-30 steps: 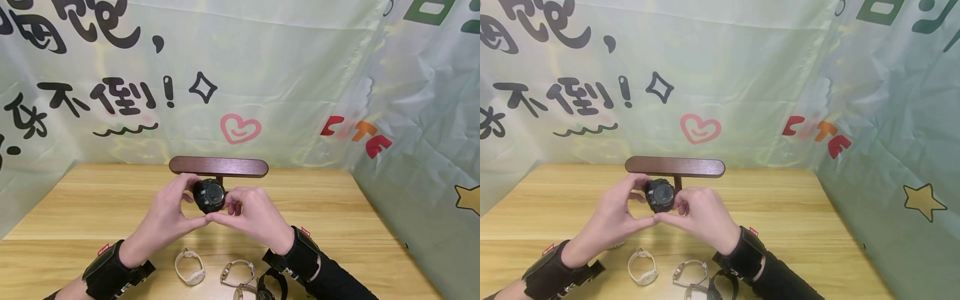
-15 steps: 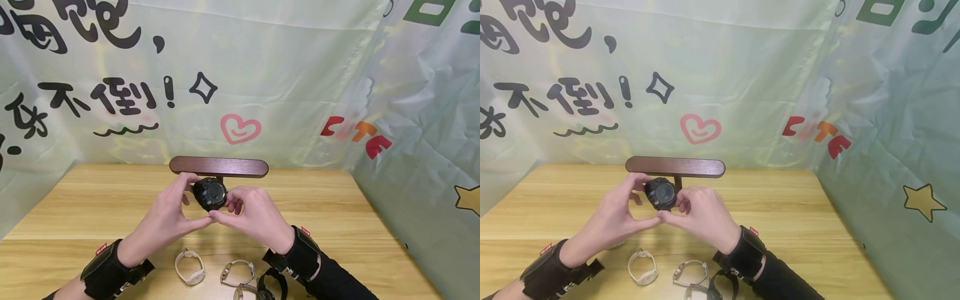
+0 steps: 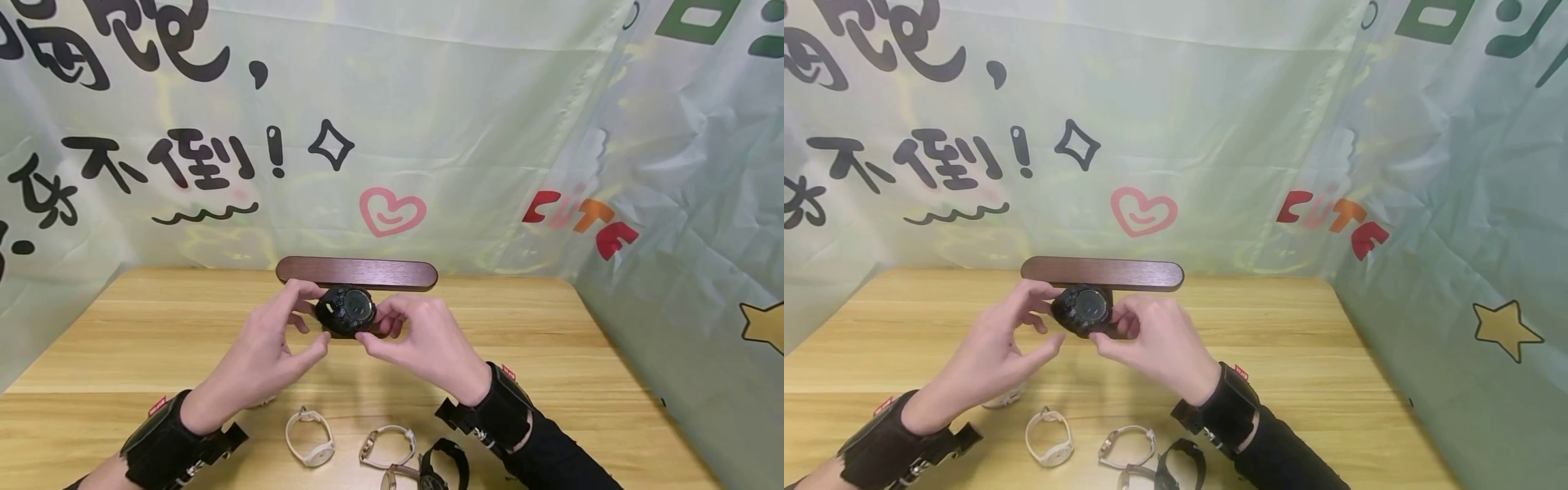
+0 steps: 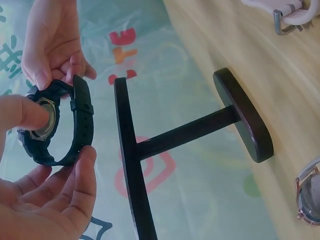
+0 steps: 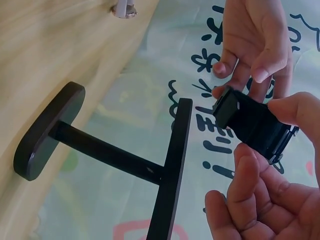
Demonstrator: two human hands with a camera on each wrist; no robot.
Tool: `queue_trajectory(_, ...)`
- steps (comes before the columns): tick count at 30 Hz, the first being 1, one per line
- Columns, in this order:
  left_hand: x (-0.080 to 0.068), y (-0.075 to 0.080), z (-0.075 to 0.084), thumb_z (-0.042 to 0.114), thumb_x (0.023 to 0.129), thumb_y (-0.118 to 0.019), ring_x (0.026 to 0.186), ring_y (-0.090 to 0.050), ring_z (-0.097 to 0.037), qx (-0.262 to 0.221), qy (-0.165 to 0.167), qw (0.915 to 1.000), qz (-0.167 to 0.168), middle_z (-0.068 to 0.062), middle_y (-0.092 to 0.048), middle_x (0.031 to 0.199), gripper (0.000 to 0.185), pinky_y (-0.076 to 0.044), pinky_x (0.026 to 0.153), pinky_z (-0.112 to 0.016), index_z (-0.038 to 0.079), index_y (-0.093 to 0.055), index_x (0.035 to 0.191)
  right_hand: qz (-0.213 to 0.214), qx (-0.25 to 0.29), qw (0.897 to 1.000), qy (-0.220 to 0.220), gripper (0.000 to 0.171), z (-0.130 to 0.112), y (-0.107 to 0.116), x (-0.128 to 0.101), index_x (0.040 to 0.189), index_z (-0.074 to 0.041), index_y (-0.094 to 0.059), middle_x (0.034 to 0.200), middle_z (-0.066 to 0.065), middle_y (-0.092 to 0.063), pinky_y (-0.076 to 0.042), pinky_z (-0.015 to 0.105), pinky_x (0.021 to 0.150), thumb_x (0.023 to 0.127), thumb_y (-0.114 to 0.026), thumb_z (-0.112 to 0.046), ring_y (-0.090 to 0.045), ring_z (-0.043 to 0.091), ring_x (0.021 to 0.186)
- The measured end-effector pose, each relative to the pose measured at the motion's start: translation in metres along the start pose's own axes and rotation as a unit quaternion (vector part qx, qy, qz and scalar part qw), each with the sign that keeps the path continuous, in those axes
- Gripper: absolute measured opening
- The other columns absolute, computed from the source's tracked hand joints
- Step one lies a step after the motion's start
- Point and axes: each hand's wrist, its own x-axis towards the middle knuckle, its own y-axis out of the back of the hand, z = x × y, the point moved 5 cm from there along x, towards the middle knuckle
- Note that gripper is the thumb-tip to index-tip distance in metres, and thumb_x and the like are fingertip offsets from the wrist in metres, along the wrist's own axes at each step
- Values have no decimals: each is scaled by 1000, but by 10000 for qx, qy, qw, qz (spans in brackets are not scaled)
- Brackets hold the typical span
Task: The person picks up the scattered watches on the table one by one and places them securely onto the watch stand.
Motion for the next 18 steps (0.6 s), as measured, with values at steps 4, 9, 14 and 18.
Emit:
queue_trajectory(4,1,2,1,5,87,-73,82,-65,-4,-171,-53,9997,141,4,-69,107,38,-58,71,-21,18,-56,119,9,-4,10000,-17,18,2,3,1,88,-20,-71,74,-12,-66,-51,18,60,80,-82,-31,-60,1,67)
queue_trajectory(9,2,5,2,1,90,-71,82,-67,-3,-326,-248,9986,349,6,-69,99,28,-59,75,-19,14,-59,112,30,90,10000,-15,17,3,5,3,91,-20,-71,75,-14,-65,-52,21,62,81,-82,-29,-61,1,70)
queue_trajectory(14,3,7,1,0,89,-72,84,-68,-4,-544,-243,9974,398,5,-68,99,27,-58,79,-16,12,-60,109,38,204,9998,-54,15,4,6,4,95,-22,-73,77,-17,-66,-53,20,66,84,-81,-28,-62,-3,72)
queue_trajectory(18,3,7,2,0,88,-74,86,-68,-4,-601,-246,9969,440,4,-67,101,27,-58,79,-16,12,-60,108,18,254,9995,-189,10,7,4,4,94,-24,-75,76,-19,-67,-52,21,62,86,-79,-29,-62,-6,71)
